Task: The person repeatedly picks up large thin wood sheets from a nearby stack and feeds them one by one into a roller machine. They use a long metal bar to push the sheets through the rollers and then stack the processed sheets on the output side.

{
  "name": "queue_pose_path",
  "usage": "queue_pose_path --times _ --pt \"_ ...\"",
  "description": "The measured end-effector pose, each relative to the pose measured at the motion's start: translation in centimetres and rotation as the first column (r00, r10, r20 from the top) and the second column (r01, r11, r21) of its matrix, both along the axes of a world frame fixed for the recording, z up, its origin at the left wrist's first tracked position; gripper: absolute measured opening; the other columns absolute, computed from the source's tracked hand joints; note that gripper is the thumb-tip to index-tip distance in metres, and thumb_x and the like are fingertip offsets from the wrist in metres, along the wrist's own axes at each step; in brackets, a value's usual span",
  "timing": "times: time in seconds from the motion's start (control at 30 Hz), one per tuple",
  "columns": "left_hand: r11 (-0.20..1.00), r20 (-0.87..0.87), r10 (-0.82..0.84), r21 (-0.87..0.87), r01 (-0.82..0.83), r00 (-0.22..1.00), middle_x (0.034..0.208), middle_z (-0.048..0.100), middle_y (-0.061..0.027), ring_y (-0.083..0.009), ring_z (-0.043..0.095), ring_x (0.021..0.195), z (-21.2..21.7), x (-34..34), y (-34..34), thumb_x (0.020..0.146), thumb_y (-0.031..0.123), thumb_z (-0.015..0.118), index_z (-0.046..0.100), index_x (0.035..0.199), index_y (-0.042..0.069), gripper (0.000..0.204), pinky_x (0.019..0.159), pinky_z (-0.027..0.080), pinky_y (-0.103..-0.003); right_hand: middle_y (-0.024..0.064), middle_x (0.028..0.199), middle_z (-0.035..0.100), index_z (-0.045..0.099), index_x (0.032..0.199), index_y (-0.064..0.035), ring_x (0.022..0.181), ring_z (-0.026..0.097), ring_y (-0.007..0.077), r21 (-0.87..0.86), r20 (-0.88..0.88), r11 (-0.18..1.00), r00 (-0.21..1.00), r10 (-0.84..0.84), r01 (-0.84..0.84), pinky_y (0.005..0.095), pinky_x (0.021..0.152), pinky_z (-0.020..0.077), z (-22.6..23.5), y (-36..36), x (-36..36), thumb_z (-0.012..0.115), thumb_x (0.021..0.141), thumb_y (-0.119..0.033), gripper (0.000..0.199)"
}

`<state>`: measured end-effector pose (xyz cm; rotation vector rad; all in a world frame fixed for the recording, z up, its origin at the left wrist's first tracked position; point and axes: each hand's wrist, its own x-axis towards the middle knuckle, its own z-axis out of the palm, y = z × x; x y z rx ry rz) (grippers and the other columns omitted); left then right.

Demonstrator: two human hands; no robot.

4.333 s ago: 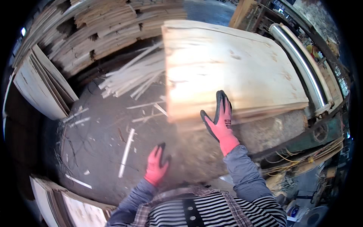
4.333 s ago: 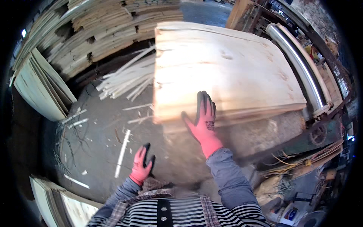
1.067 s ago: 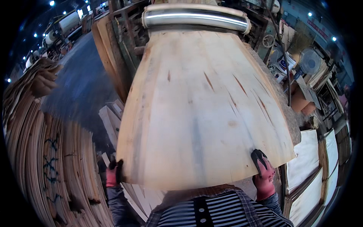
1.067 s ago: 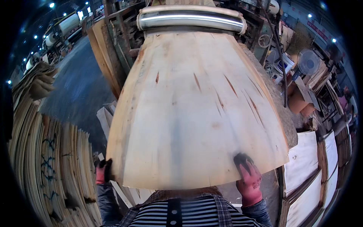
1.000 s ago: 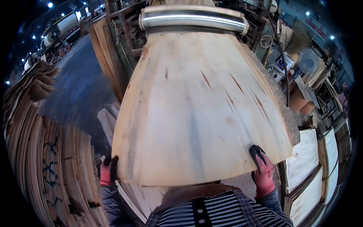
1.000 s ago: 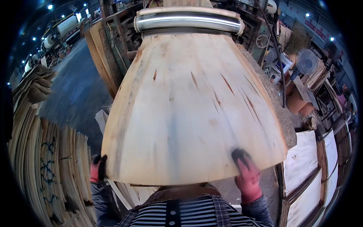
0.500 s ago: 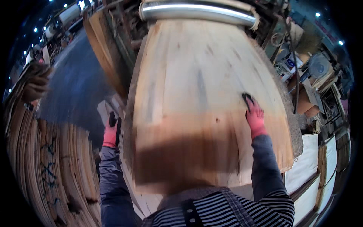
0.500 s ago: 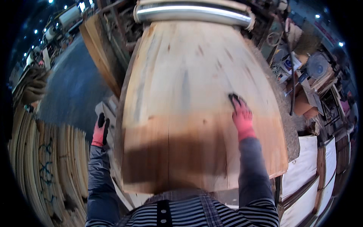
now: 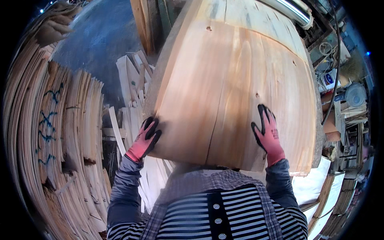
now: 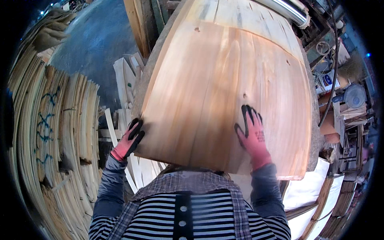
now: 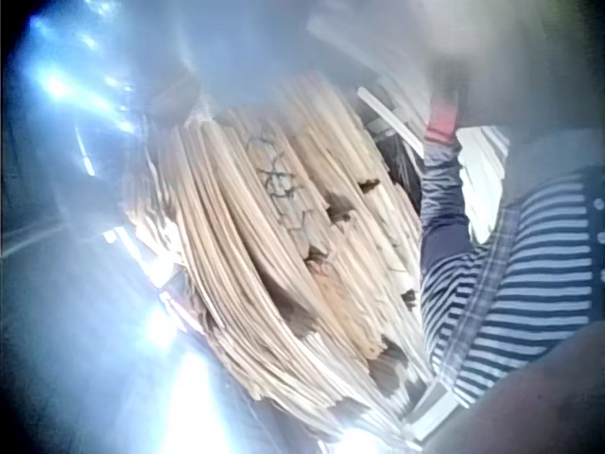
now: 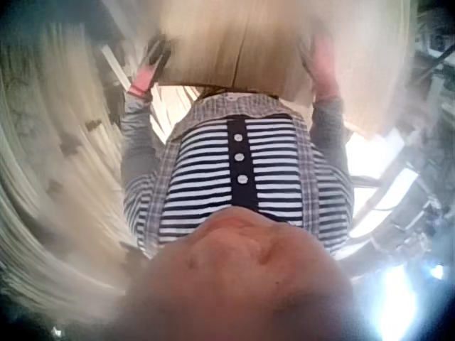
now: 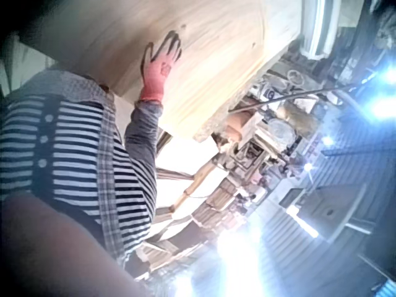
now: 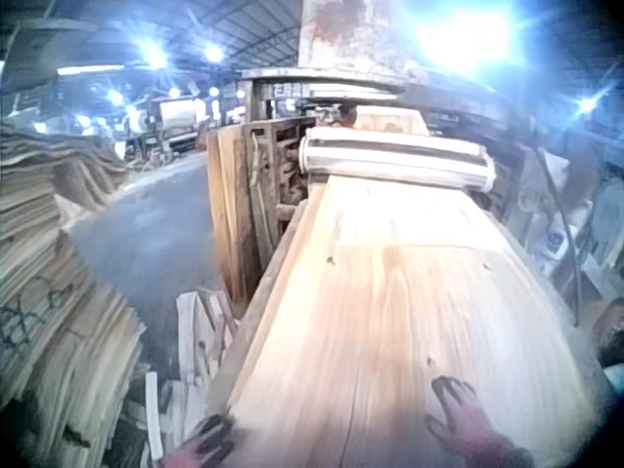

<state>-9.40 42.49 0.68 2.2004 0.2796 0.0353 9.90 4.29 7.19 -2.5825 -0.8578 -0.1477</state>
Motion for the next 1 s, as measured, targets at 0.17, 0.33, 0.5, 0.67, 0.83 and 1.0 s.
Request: queue_pose_path --times 0.17,0.33,0.5,0.67,0.83,1.0 --pt "0.947 -0.011 -0.001 0.321 0.004 1.0 0.132 0.035 -0.0181 -0.0329 0.029 0.125 -1.1 1.0 -1.2 0.078 0.03 0.06 0.038 0.127 0.007 0.059 0.102 0.026 -0.038 0.0184 0.133 0.033 0.033 0.131 -0.0049 0.123 0.029 0.0354 -0.169 -0.155 0.978 0.983 0.094 -0.12 0.0456 0.103 0.0211 -0.5 -1.7 -7.9 0.067 0.071 -0.028 0.073" --pt "0.961 0.052 -0.041 0.274 0.025 0.998 0.133 0.033 -0.0185 -0.0351 0.029 0.124 -2.2 0.3 -0.6 0.077 0.033 0.061 0.033 0.131 0.009 0.066 0.103 0.024 -0.04 0.0175 0.136 0.028 0.03 0.133 -0.0078 0.125 0.025 0.0378 -0.251 -0.175 0.964 0.983 0.047 -0.091 0.049 0.104 0.017 -3.1 -3.2 -13.1 0.071 0.064 -0.037 0.086" --pt "0.98 0.126 -0.09 -0.164 0.11 0.988 0.134 0.036 -0.0131 -0.026 0.035 0.124 3.6 0.6 -0.4 0.081 0.014 0.058 0.035 0.13 0.003 0.056 0.103 0.027 -0.034 0.0204 0.13 0.033 0.038 0.126 -0.0026 0.124 0.026 0.0372 -0.338 -0.095 0.941 0.993 -0.066 0.03 0.0492 0.104 0.0172 -5.0 -3.1 -14.4 0.072 0.059 -0.045 0.086" --pt "0.923 0.477 -0.258 -0.136 0.361 0.84 0.122 0.049 -0.012 -0.0217 0.046 0.113 8.8 2.8 -0.5 0.082 -0.003 0.048 0.051 0.114 -0.002 0.033 0.093 0.038 -0.033 0.0206 0.131 0.033 0.036 0.128 -0.0013 0.124 0.026 0.0371 -0.334 -0.093 0.941 0.992 -0.09 0.054 0.0479 0.104 0.0188 -4.8 -2.8 -14.5 0.069 0.062 -0.05 0.089" --pt "0.856 0.552 -0.407 -0.046 0.514 0.727 0.115 0.051 -0.012 -0.0207 0.054 0.102 14.7 4.6 -0.5 0.083 0.005 0.048 0.053 0.111 0.0 0.029 0.081 0.047 -0.031 0.0193 0.133 0.032 0.032 0.131 -0.0016 0.123 0.028 0.038 -0.267 -0.035 0.959 0.994 -0.107 0.094 0.0482 0.103 0.0196 -3.4 -4.1 -14.1 0.07 0.061 -0.047 0.091" --pt "0.906 0.682 -0.241 -0.096 0.411 0.69 0.116 0.051 -0.019 -0.0288 0.052 0.105 15.1 3.4 0.0 0.074 0.007 0.062 0.052 0.11 -0.002 0.038 0.089 0.042 -0.04 0.0206 0.128 0.039 0.039 0.125 -0.0029 0.118 0.038 0.038 -0.059 0.281 0.996 0.959 -0.043 0.062 0.0506 0.099 0.0281 -0.6 -7.7 -13.2 0.054 0.075 -0.031 0.059"
